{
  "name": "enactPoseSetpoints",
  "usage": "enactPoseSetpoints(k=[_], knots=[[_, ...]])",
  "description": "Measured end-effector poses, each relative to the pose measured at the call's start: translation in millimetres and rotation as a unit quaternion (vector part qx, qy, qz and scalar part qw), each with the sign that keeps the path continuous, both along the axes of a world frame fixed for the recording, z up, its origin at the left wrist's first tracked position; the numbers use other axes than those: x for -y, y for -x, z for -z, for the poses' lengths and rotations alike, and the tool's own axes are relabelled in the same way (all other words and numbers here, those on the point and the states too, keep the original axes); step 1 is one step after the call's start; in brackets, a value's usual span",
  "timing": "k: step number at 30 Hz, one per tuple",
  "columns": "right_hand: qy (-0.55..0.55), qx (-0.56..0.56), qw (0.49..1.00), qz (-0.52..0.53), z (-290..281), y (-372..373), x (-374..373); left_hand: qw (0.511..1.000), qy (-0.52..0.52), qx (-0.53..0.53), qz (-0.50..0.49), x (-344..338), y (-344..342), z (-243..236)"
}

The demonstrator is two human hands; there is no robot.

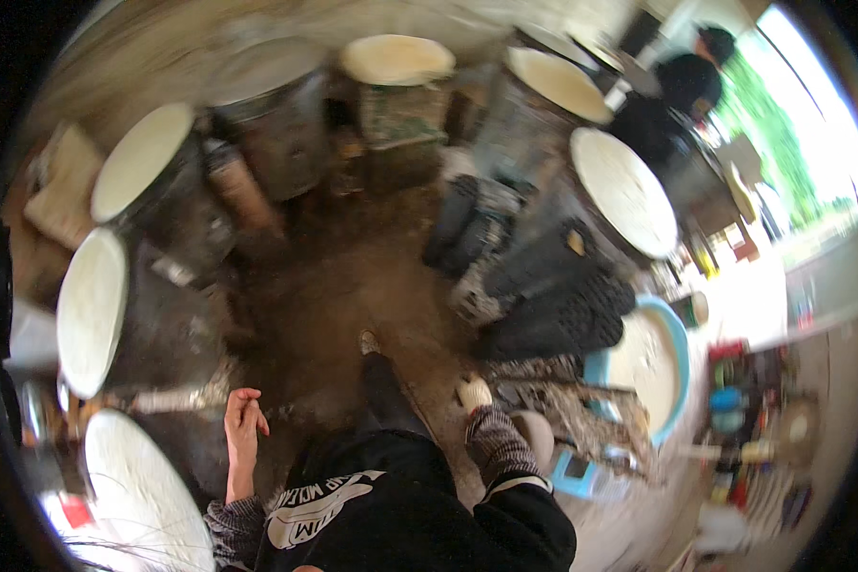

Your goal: The person ladles batter onto hot circular pans and spreads it evenly with a wooden tool. They lift and stack cooked crepes, then adjust glowing charcoal briquettes in a stove using tongs.

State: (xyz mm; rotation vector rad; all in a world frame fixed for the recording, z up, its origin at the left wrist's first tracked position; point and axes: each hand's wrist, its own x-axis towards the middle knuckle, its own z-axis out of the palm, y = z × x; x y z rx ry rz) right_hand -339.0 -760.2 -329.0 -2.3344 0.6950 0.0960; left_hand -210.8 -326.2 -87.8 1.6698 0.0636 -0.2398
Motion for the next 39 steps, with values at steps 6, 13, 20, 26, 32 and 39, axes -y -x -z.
enactPoseSetpoints(k=[6, 13, 20, 26, 32, 39], knots=[[-0.116, -0.363, 0.921, -0.075, 57.7, 201.3, -70.2, 0.976, -0.035, -0.037, 0.211, 95.4, -82.2, -12.5], [-0.206, -0.419, 0.884, 0.011, 12.1, 91.9, -54.9, 0.933, -0.094, -0.036, 0.344, 193.6, -183.5, 22.9], [-0.052, -0.218, 0.970, -0.098, 0.1, -256.1, 68.6, 0.861, -0.378, -0.087, 0.329, 147.6, -247.7, 136.3], [-0.051, -0.092, 0.987, -0.120, -16.9, -535.7, 81.1, 0.769, -0.453, -0.340, 0.297, 114.4, -264.8, 170.2], [-0.013, -0.111, 0.980, -0.162, 33.4, -677.7, 18.1, 0.727, -0.486, -0.383, 0.297, 127.1, -290.6, 228.3], [0.103, -0.251, 0.939, -0.210, 97.1, -772.4, -33.6, 0.743, -0.565, -0.197, 0.299, 101.6, -354.6, 281.2]])
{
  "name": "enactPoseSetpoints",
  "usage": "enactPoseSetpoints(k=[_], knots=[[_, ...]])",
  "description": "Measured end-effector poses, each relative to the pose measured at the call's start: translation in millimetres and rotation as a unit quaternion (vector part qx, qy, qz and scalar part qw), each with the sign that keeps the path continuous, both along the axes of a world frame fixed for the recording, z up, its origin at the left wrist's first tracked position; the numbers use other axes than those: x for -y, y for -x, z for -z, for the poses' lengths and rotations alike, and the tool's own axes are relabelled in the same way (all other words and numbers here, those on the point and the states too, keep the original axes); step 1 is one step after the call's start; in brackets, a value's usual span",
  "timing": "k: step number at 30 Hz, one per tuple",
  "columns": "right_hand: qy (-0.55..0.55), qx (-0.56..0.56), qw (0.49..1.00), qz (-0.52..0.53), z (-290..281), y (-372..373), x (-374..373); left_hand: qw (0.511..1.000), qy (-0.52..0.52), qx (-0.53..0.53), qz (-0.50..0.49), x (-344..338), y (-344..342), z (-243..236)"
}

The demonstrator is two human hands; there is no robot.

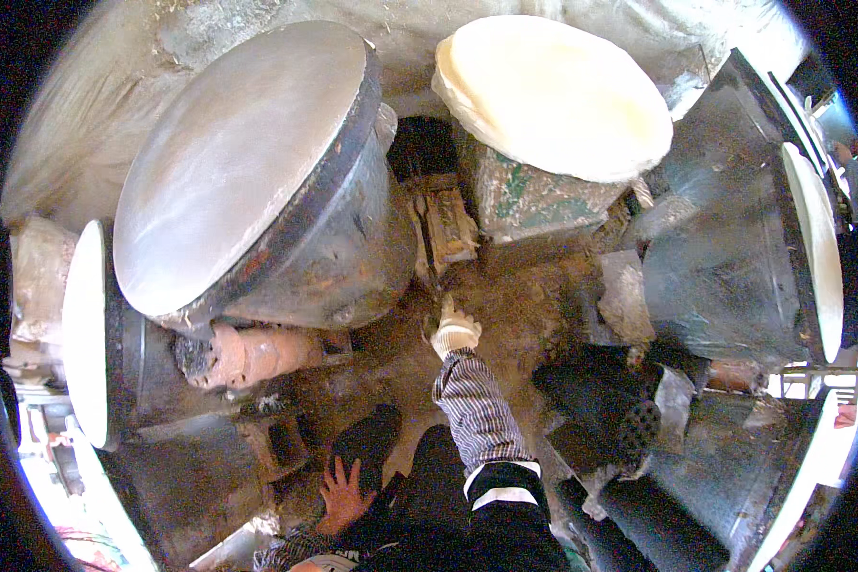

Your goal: The person ladles batter onto hot circular pans and spreads it evenly with a wooden tool. They lift and stack cooked crepes, then adjust glowing charcoal briquettes in a stove using tongs.

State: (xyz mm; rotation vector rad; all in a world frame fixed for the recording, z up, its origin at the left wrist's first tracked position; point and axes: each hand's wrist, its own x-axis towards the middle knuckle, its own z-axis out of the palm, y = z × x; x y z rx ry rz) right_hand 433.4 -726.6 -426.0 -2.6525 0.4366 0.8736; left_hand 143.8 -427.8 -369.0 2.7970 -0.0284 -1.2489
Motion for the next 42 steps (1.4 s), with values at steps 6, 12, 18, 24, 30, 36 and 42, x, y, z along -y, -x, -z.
enactPoseSetpoints(k=[6, 12, 18, 24, 30, 36, 42], knots=[[-0.060, -0.001, 0.995, 0.080, 49.7, -15.7, -5.3, 0.998, -0.036, 0.022, 0.054, -10.9, -34.3, 19.0], [-0.212, 0.271, 0.924, 0.166, 29.3, 81.3, 6.0, 0.999, 0.014, 0.008, 0.045, -25.4, -18.2, 14.1], [-0.239, 0.136, 0.947, 0.164, -176.4, 273.1, 53.4, 0.905, 0.335, -0.121, -0.232, 73.0, -67.5, -118.3], [-0.261, 0.171, 0.943, 0.114, -263.9, 393.2, 75.7, 0.764, 0.546, -0.240, -0.246, 178.6, -49.3, -222.1], [-0.281, 0.190, 0.940, 0.042, -277.7, 373.9, 77.1, 0.672, 0.621, -0.243, -0.322, 177.9, -30.2, -223.3], [-0.301, 0.151, 0.940, 0.049, -265.8, 349.7, 55.7, 0.701, 0.608, -0.177, -0.327, 160.3, -45.8, -205.4], [-0.345, 0.206, 0.912, 0.083, -240.7, 346.7, 34.9, 0.739, 0.593, -0.124, -0.294, 152.2, -54.6, -209.7]])
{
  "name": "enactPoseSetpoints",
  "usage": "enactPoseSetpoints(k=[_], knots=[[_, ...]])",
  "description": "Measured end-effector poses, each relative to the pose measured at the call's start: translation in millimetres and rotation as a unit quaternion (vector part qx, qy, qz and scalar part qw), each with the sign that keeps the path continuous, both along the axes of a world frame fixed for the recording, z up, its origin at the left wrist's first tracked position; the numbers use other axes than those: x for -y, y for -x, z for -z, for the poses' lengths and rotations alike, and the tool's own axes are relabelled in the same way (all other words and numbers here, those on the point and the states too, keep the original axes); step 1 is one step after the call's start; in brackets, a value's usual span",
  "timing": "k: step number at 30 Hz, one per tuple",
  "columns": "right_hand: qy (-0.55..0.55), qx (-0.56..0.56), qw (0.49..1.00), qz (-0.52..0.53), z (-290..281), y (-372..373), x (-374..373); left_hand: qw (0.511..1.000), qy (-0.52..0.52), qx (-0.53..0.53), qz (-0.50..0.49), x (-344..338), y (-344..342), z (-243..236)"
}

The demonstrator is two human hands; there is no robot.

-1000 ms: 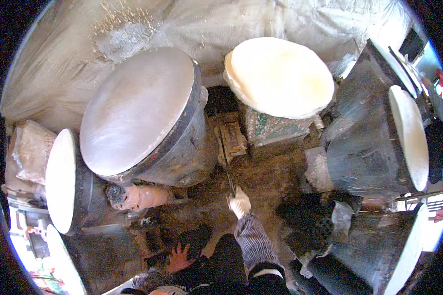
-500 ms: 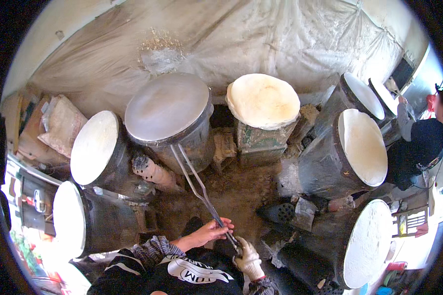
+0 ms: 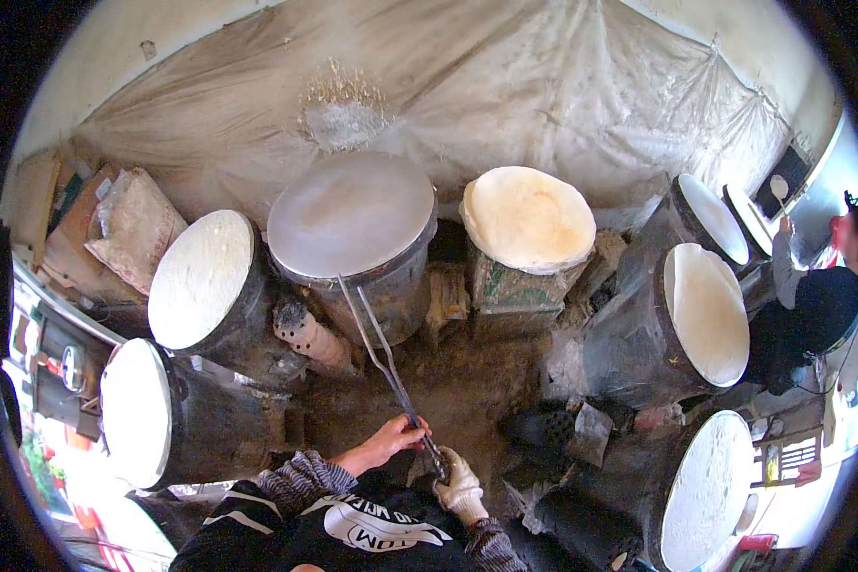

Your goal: The person ladles batter onto hot circular pans and spreads it evenly with a wooden tool. They lift and stack cooked crepes, then adjust glowing charcoal briquettes in a stove using tongs.

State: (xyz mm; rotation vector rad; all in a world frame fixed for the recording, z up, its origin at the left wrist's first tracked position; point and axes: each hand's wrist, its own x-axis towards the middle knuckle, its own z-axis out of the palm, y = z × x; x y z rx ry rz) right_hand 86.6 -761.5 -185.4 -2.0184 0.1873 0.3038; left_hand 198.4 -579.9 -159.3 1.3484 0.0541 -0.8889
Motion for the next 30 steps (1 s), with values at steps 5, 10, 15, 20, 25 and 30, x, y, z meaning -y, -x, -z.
enactPoseSetpoints(k=[5, 10, 15, 20, 25, 30], knots=[[0.030, 0.060, 0.998, -0.010, -19.0, 7.1, -7.9, 0.999, -0.012, 0.045, 0.002, -5.2, 7.0, -9.4], [-0.041, 0.033, 0.999, -0.001, -11.7, -4.9, -13.1, 0.997, -0.025, 0.073, -0.010, -11.3, -5.4, -27.0], [-0.044, -0.117, 0.992, -0.023, -73.9, -67.0, -34.8, 0.995, -0.022, 0.081, -0.050, -35.0, -54.6, -42.5], [-0.017, -0.097, 0.995, -0.029, -66.0, -108.0, -57.5, 0.993, 0.007, 0.072, -0.092, -52.4, -104.2, -63.3], [-0.014, -0.116, 0.993, -0.020, -115.1, -141.7, -83.3, 0.993, 0.026, 0.020, -0.109, -74.0, -141.4, -78.7], [-0.007, -0.086, 0.996, 0.014, -112.7, -142.3, -104.1, 0.995, 0.056, 0.060, -0.053, -84.5, -150.3, -68.4]])
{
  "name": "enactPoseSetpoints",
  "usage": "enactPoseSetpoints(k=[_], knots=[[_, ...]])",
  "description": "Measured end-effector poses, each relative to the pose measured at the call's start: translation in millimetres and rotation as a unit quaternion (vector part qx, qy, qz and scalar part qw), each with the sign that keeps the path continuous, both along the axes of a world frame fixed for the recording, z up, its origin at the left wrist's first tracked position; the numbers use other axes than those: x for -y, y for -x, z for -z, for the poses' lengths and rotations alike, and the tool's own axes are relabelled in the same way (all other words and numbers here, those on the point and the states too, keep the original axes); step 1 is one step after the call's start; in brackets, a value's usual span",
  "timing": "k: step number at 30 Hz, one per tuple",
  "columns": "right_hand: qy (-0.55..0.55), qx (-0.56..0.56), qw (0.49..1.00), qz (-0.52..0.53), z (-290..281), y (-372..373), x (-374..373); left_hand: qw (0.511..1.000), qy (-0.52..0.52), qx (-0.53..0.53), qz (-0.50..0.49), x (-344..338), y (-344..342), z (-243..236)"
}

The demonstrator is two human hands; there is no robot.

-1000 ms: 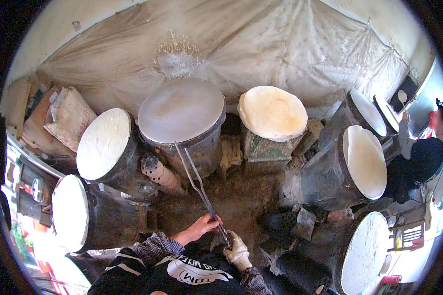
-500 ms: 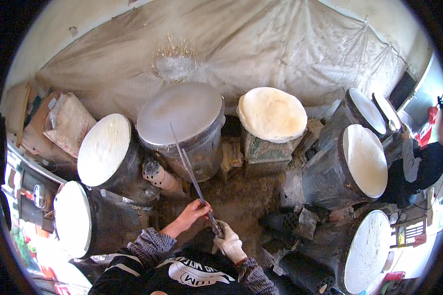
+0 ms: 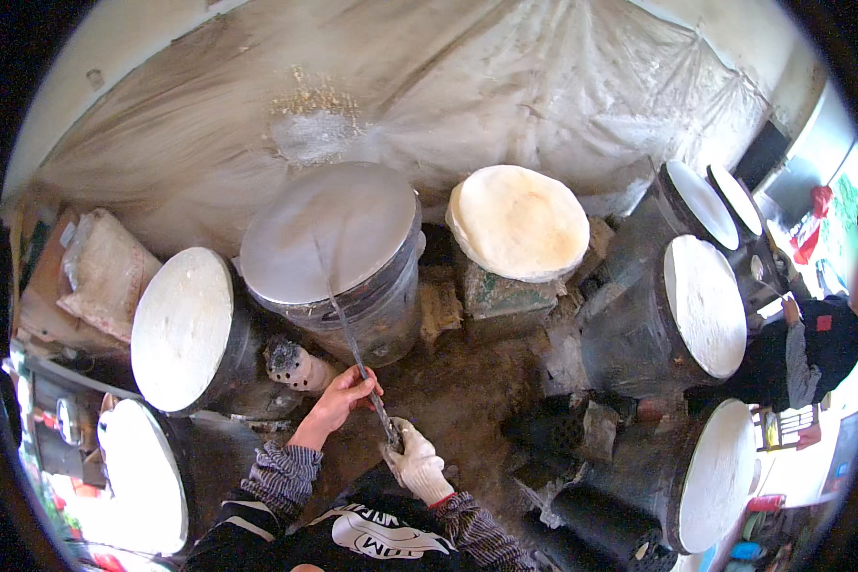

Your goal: The person ladles batter onto hot circular pans and spreads it evenly with a wooden tool. They lift and stack cooked crepes, then adjust glowing charcoal briquettes in a stove using tongs.

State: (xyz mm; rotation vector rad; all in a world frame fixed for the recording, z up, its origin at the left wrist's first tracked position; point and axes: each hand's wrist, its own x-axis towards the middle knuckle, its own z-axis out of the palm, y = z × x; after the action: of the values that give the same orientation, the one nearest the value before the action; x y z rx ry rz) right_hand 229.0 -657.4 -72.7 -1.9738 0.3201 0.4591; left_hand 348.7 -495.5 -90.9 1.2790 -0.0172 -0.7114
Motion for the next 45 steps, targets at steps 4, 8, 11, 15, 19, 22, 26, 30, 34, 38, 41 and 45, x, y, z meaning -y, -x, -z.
enactPoseSetpoints(k=[4, 8, 11, 15, 19, 22, 26, 30, 34, 38, 41, 45], knots=[[-0.034, 0.078, 0.996, 0.024, 52.5, -1.3, -15.2, 0.998, -0.057, 0.020, 0.006, -5.3, 0.7, 8.8], [-0.028, 0.147, 0.988, 0.039, 74.1, 16.3, -14.9, 0.995, -0.073, 0.065, 0.005, -1.4, 12.0, 20.6], [-0.016, 0.135, 0.991, -0.001, 53.0, 27.2, -1.0, 0.996, -0.044, 0.080, -0.002, 4.3, 29.8, 15.2], [-0.025, 0.151, 0.988, 0.030, 40.8, 66.4, 17.1, 0.993, -0.062, 0.100, 0.020, 28.1, 67.5, -11.9], [-0.007, 0.183, 0.982, 0.044, 30.9, 127.2, 45.5, 0.988, -0.053, 0.140, 0.049, 57.5, 126.3, -17.6], [0.011, 0.200, 0.979, 0.041, 30.2, 191.9, 77.6, 0.989, -0.054, 0.120, 0.070, 89.8, 186.3, -21.6], [0.050, 0.142, 0.988, 0.041, 29.8, 291.0, 120.2, 0.990, -0.048, 0.062, 0.117, 130.1, 272.0, -16.0], [0.085, 0.084, 0.992, 0.049, 22.2, 370.4, 150.8, 0.984, -0.040, 0.038, 0.167, 156.1, 343.7, 2.3], [0.116, 0.014, 0.993, 0.029, 17.0, 421.1, 161.5, 0.983, -0.032, -0.004, 0.180, 164.4, 390.8, 15.2], [0.130, -0.014, 0.991, 0.035, 35.9, 460.5, 153.2, 0.970, -0.051, -0.109, 0.213, 157.4, 419.4, 41.9], [0.121, -0.012, 0.992, 0.032, 69.3, 484.3, 139.8, 0.961, -0.041, -0.176, 0.208, 144.0, 437.9, 69.8], [0.107, -0.069, 0.991, 0.037, 71.2, 493.6, 127.1, 0.944, -0.013, -0.261, 0.202, 132.9, 456.8, 114.4]])
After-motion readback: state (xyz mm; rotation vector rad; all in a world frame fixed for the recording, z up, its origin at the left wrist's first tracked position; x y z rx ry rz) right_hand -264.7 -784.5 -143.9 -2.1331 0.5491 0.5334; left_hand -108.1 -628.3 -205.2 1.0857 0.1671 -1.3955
